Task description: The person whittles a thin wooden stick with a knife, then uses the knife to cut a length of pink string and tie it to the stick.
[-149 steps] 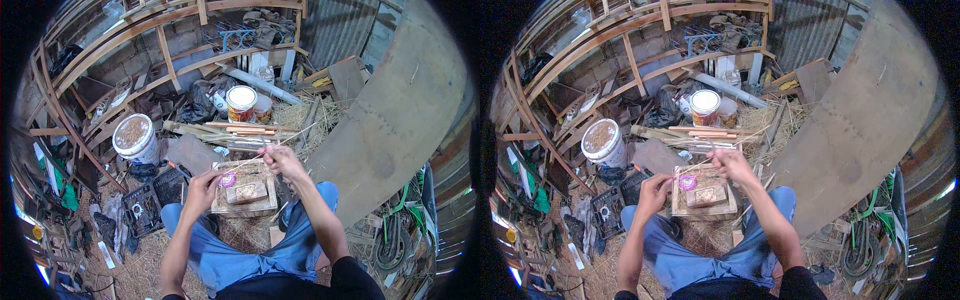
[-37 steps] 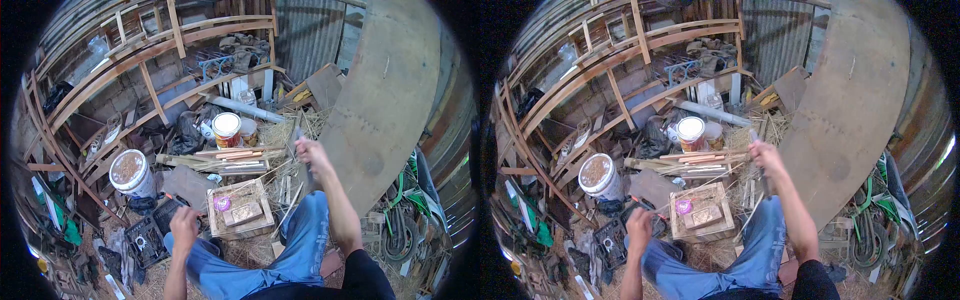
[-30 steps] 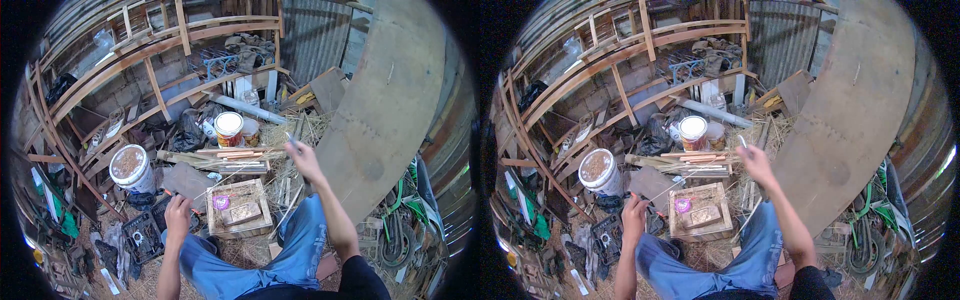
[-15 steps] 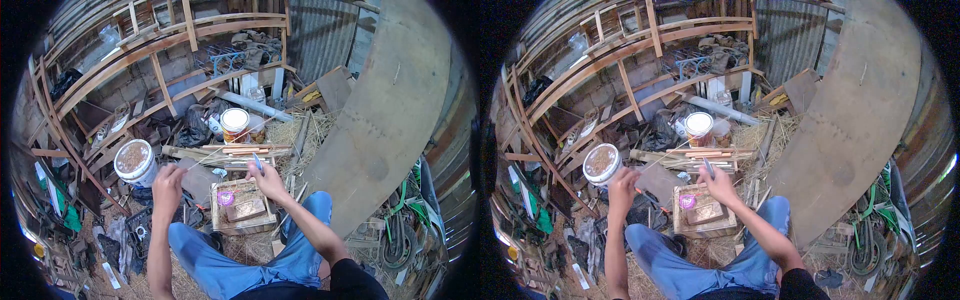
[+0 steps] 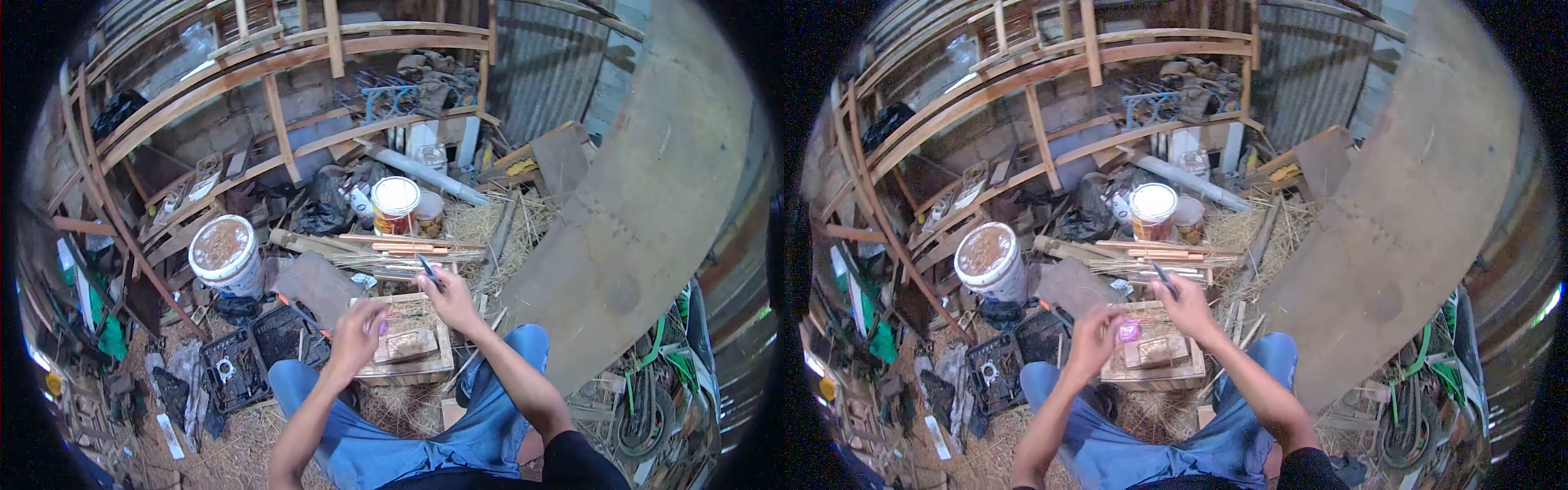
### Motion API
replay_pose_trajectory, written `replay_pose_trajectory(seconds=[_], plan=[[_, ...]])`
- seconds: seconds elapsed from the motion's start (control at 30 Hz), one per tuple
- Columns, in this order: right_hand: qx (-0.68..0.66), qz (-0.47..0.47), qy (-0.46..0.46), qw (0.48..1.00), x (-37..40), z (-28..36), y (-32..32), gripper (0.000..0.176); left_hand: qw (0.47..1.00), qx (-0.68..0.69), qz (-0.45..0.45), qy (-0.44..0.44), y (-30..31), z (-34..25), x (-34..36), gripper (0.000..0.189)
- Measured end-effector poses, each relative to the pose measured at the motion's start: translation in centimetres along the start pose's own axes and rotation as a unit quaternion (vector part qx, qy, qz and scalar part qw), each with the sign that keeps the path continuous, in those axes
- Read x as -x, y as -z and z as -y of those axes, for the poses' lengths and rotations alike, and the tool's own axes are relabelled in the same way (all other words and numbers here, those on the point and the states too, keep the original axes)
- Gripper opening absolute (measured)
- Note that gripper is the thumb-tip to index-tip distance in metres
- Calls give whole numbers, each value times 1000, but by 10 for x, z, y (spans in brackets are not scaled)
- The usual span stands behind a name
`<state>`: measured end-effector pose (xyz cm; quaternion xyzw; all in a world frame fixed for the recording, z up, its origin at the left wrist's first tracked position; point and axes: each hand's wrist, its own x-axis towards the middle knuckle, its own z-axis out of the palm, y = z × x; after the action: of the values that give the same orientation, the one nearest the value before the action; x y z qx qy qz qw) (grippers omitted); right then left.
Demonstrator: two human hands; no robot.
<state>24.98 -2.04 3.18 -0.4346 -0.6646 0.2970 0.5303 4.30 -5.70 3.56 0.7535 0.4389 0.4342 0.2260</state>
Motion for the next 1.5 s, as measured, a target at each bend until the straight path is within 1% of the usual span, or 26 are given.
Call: replay_pose_trajectory(seconds=[0.07,0.13,0.17,0.2,0.23,0.27,0.33,0.37,0.4,0.47,0.5,0.57,0.6,0.63,0.67,0.7,0.73,0.8,0.83,0.93,0.97,1.07,1.13,1.33,1.4,1.5], plan=[[66,30,-30,997,2,3,-3,23,983,-107,-75,-129,22,-19,-29,19],[105,50,-5,993,-1,14,-6,20,897,-304,-89,-309,44,-39,-59,30],[118,58,49,990,-2,14,-7,19,897,-312,-89,-301,50,-39,-73,30],[132,62,102,984,-4,14,-8,18,866,-343,-60,-359,55,-38,-86,31],[142,80,85,983,-6,16,-7,16,829,-370,-29,-418,57,-37,-92,32],[140,80,82,984,-8,17,-7,16,830,-370,-25,-417,60,-30,-93,32],[195,100,115,969,-15,16,0,15,850,-369,102,-362,70,-8,-97,33],[241,109,160,951,-20,8,6,14,879,-347,125,-303,68,2,-91,24],[243,102,157,952,-24,7,9,14,877,-345,129,-309,61,9,-84,24],[349,8,177,920,-32,6,10,24,955,-256,97,-113,47,25,-67,19],[349,6,181,920,-35,4,11,24,955,-258,94,-115,37,35,-62,19],[248,-15,210,945,-37,-3,11,32,992,-85,-57,-74,12,52,-54,11],[198,-26,222,954,-35,-7,10,36,992,-86,-58,-75,2,58,-49,11],[176,33,142,974,-28,-8,7,37,998,-7,-67,1,-8,61,-48,11],[179,29,140,973,-22,-11,-1,37,992,75,-71,77,-18,65,-46,12],[40,60,25,997,-15,-15,-11,38,987,113,-50,102,-22,67,-45,14],[-104,85,-92,987,-11,-20,-17,40,987,114,-40,101,-28,67,-46,14],[-219,195,-214,932,-11,-31,-20,44,973,204,-30,99,-38,64,-39,14],[-290,234,-215,903,-11,-28,-17,42,971,212,-21,105,-41,60,-37,14],[-345,217,-249,878,-18,-29,-13,40,981,168,-5,94,-41,51,-33,15],[-341,179,-263,885,-18,-27,-12,37,983,153,-2,101,-38,47,-29,15],[-300,201,-260,896,-21,-28,1,40,978,117,54,163,-21,32,-17,14],[-264,150,-301,904,-27,-27,19,40,978,113,60,166,-7,30,-7,14],[-270,222,-292,890,-27,-23,37,40,981,73,63,167,24,20,25,13],[-242,120,-291,918,-32,-27,49,38,980,71,51,179,44,23,34,13],[-256,71,-292,919,-36,-32,70,33,980,67,61,176,65,37,47,13]])
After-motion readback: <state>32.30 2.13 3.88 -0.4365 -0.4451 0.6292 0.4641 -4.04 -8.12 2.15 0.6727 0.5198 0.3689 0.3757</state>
